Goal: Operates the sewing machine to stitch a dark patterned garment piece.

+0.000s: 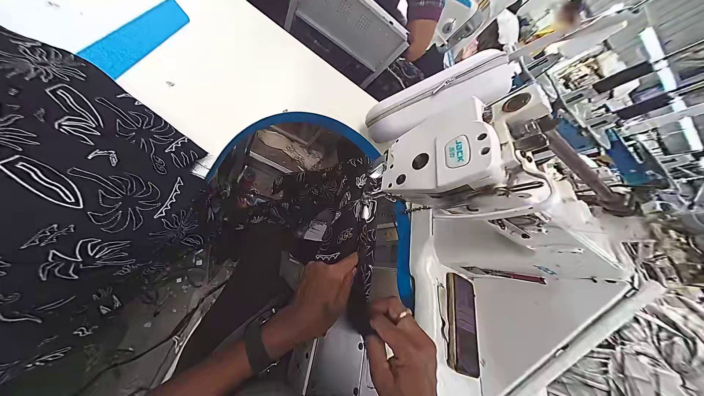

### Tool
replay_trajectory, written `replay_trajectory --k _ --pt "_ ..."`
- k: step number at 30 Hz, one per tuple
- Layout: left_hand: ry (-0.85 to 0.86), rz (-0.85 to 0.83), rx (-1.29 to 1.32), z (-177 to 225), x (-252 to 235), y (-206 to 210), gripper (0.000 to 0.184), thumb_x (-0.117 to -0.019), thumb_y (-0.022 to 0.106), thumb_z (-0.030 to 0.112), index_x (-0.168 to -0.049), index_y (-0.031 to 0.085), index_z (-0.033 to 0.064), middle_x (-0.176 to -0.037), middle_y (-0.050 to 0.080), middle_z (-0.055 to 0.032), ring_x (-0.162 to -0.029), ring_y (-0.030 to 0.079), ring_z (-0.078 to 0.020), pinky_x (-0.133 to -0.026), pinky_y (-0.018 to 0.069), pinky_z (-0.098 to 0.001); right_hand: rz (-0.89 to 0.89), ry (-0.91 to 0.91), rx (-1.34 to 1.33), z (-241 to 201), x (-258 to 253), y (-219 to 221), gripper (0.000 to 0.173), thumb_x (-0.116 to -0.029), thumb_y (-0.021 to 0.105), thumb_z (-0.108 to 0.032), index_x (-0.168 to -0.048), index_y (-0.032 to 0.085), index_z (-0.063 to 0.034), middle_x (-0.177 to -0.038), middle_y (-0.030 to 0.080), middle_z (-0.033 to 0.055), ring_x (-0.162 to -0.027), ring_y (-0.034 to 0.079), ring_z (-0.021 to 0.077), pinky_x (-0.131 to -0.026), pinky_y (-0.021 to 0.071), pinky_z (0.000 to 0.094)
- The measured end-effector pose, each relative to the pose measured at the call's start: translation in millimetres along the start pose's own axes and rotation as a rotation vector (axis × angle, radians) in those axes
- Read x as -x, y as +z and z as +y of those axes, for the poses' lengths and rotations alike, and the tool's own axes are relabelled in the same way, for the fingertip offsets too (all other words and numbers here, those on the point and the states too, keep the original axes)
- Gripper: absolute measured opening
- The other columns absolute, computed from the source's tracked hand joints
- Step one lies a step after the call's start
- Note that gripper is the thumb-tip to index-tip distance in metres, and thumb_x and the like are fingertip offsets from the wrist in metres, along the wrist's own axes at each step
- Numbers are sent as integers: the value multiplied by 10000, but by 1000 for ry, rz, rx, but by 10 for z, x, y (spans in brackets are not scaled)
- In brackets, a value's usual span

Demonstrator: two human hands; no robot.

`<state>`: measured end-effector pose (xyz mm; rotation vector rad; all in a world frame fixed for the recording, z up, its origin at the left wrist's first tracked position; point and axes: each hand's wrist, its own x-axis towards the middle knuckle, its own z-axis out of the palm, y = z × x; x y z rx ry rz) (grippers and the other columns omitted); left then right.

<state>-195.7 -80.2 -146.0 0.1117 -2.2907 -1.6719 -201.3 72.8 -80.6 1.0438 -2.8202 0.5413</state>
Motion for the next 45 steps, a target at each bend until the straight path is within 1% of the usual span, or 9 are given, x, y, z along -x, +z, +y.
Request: replay_trajectory --k 3,9,14,18,22,28,32,40,45 --pt "-39 -19 30 -3 -65 -62 376 -1026 470 133 -1283 693 -27 -661 653 -148 -579 618 -306 -586 491 -482 -51 78 12 -7 -55 71 153 -768 569 -15 -701 702 21 -843 683 171 -759 686 289 -609 538 425" --pt "-68 -92 34 17 -115 -104 375 -1054 460 162 -1303 687 -3 -717 675 -182 -656 657 -353 -646 507 -526 -58 110 22 -24 -125 55 149 -740 586 -2 -748 731 34 -885 686 191 -798 689 319 -635 545 463" --pt "-53 -105 1 8 -123 -65 331 -1054 436 164 -1108 716 -5 -670 621 -163 -628 635 -341 -600 480 -512 -21 65 9 -68 -144 12 172 -751 575 -26 -755 744 5 -913 713 164 -808 697 269 -650 553 401" --pt "-53 -88 16 0 -74 -60 349 -1049 448 146 -1204 719 -10 -668 637 -157 -618 632 -331 -608 486 -509 20 11 83 -96 -119 -62 192 -812 564 -110 -793 721 0 -806 700 139 -689 679 228 -572 531 350" --pt "-26 -55 -9 -11 -136 -42 289 -1010 450 110 -1001 704 -26 -621 574 -139 -577 597 -313 -564 450 -481 140 -98 176 -125 -211 8 262 -880 510 -153 -829 731 -21 -708 664 88 -574 617 161 -506 480 268" --pt "-23 -22 36 -17 -141 -46 362 -1021 447 113 -1219 720 -18 -666 651 -157 -599 636 -329 -593 488 -511 246 -126 195 -50 -286 116 264 -918 526 -151 -859 747 -18 -732 669 86 -647 631 134 -588 496 205" --pt "-2 -13 7 -39 -193 -10 292 -994 441 85 -960 706 -35 -597 563 -144 -558 594 -320 -549 450 -486 283 -179 160 -21 -288 168 224 -887 561 -136 -900 753 -22 -770 684 105 -700 642 136 -649 497 180" --pt "87 118 35 -69 -131 40 197 -906 554 28 -746 664 -3 -652 581 -106 -625 605 -219 -600 488 -336 424 -242 203 108 -466 340 157 -916 628 -139 -895 768 -71 -767 570 96 -727 559 127 -670 438 157" --pt "206 309 59 -190 -181 193 163 -849 604 5 -724 710 -1 -699 608 -100 -717 612 -181 -687 493 -246 473 -242 99 233 -585 490 127 -909 652 -112 -839 748 -67 -877 695 134 -881 668 136 -824 508 154"
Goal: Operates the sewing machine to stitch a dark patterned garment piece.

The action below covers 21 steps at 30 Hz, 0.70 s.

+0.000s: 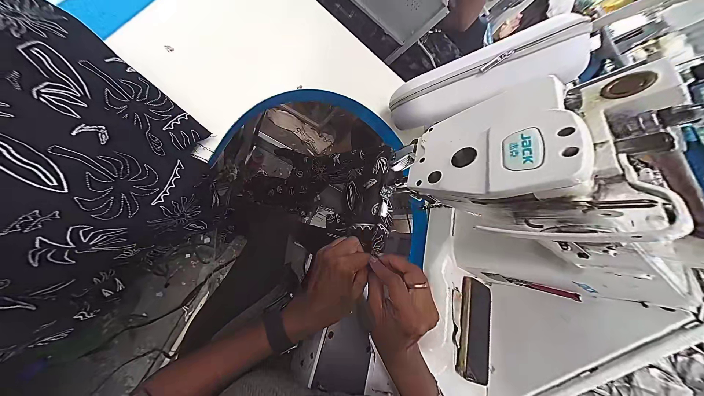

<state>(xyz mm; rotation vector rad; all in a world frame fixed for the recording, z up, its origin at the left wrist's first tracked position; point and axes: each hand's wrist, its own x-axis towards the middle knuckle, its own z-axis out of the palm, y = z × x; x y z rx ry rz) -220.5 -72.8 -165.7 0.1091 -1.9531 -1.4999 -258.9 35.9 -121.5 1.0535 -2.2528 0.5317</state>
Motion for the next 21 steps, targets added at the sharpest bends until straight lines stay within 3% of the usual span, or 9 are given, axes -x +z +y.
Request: replay_trajectory --k 6,10,15,17,19,21 --pt "96 113 -146 -127 -272 170 130 -810 648 34 -712 733 34 -681 624 -86 -676 610 -213 -619 483 -292 72 107 -97 129 -44 202 176 -910 606 -74 -782 717 -25 -927 769 139 -925 727 163 -856 540 201" --pt "78 79 -259 -149 -415 233 127 -884 654 62 -792 739 42 -1021 734 -138 -953 697 -279 -800 571 -334 26 169 -74 164 -106 263 206 -921 547 -64 -807 709 -9 -1031 769 179 -1028 732 228 -931 541 262" --pt "108 -22 -231 -113 -439 94 157 -899 620 18 -955 764 -11 -1113 743 -185 -1038 723 -316 -891 584 -379 -39 178 -56 85 -63 254 210 -904 518 -51 -847 706 24 -1141 738 225 -1125 703 301 -993 525 323" --pt "-75 -138 -75 -64 -697 -137 251 -980 531 27 -1084 749 -40 -1077 751 -173 -1015 729 -282 -894 578 -427 -85 143 -27 35 -37 246 223 -902 520 -66 -888 723 26 -1175 723 237 -1141 694 324 -966 542 341" --pt "-436 -282 224 -274 -1056 -210 404 -1104 367 193 -1262 673 -19 -1144 731 -136 -1055 706 -195 -961 556 -381 -127 112 36 -6 -32 253 245 -885 516 -74 -919 744 7 -1184 727 217 -1115 703 331 -919 557 365" --pt "-747 -272 617 -690 -1236 149 486 -1131 265 398 -1118 585 33 -937 636 -61 -811 624 -103 -715 513 -262 -115 82 67 -31 -21 250 254 -873 521 -83 -904 756 10 -1149 742 208 -1058 724 341 -863 578 384"
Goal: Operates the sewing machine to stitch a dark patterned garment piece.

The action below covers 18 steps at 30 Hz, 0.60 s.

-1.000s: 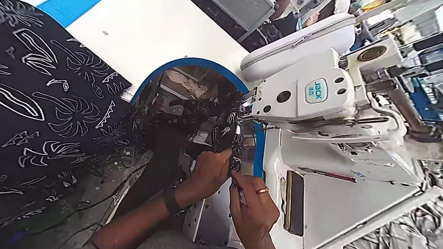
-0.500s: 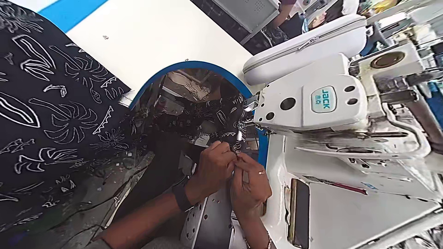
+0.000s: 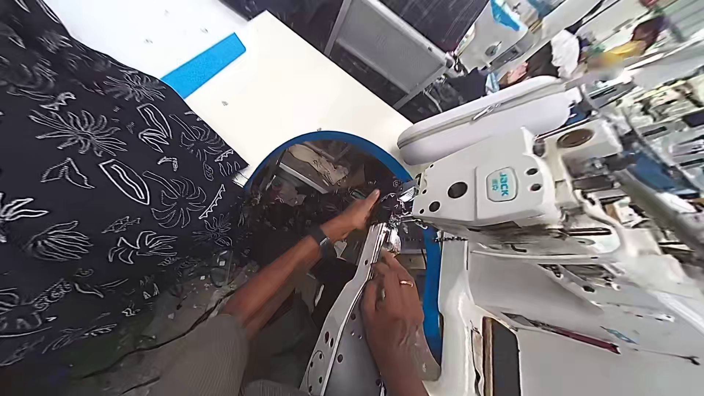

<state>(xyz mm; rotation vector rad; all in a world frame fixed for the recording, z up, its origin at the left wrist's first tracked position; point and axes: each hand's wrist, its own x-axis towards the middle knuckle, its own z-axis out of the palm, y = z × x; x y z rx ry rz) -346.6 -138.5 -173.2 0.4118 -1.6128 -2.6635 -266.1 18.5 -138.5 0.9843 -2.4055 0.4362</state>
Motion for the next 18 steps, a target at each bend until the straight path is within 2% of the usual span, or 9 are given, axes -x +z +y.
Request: replay_trajectory --k 3,6,8,11,12,14,16,17,18 --pt "-33 -88 274 82 -521 70 545 -1108 349 437 -1450 477 32 -1340 593 -154 -1182 596 -193 -997 502 -384 57 1 -3 33 -53 45 247 -874 526 -111 -814 749 -22 -1082 768 167 -1014 742 297 -843 580 353" --pt "77 30 -11 143 -958 102 299 -987 654 219 -1150 634 -31 -1043 663 -152 -915 615 -210 -814 517 -416 34 14 9 20 15 6 238 -874 538 -113 -792 746 -33 -1079 770 160 -1014 739 294 -838 576 334" --pt "46 34 -27 51 -1141 80 203 -1005 612 165 -1093 625 -18 -930 619 -95 -797 573 -147 -726 500 -339 33 0 31 6 -35 41 238 -871 535 -113 -800 747 -32 -1097 767 156 -1015 738 310 -813 583 359" --pt "-71 209 98 -194 -903 188 322 -1064 508 139 -1287 557 -88 -1169 627 -231 -1030 616 -254 -916 517 -413 49 -13 39 -9 -48 67 250 -866 529 -105 -833 762 -23 -1096 760 178 -989 739 354 -755 590 430" --pt "-72 272 136 -234 -803 149 349 -1054 539 140 -1316 537 -90 -1193 627 -245 -1046 628 -271 -925 523 -423 61 -2 7 -3 -28 36 249 -866 532 -99 -847 766 -16 -1079 766 175 -971 746 350 -743 592 445" --pt "15 321 198 -92 -374 4 290 -1029 612 172 -1211 560 -47 -944 621 -117 -787 604 -147 -725 529 -306 103 99 -152 15 97 -199 235 -891 569 -68 -927 764 59 -956 778 167 -848 766 277 -721 609 425" --pt "329 117 151 530 472 -23 217 -1018 601 92 -1131 582 -93 -900 651 -83 -808 625 -83 -803 544 -267 113 245 -376 -92 24 -357 315 -929 580 -77 -1128 634 161 -901 735 143 -709 704 117 -651 597 273" --pt "494 -15 44 668 1013 177 172 -967 640 61 -1027 617 -99 -839 668 -43 -781 631 -28 -779 538 -222 -41 311 -415 -203 -9 -463 396 -961 604 -106 -1220 560 191 -927 716 170 -715 702 158 -659 603 315" --pt "578 -156 -38 626 1569 471 218 -882 725 99 -941 658 -99 -787 686 -27 -740 633 0 -723 522 -190 -284 378 -386 -331 34 -615 414 -970 622 -112 -1203 578 227 -992 701 303 -828 715 361 -753 565 522"
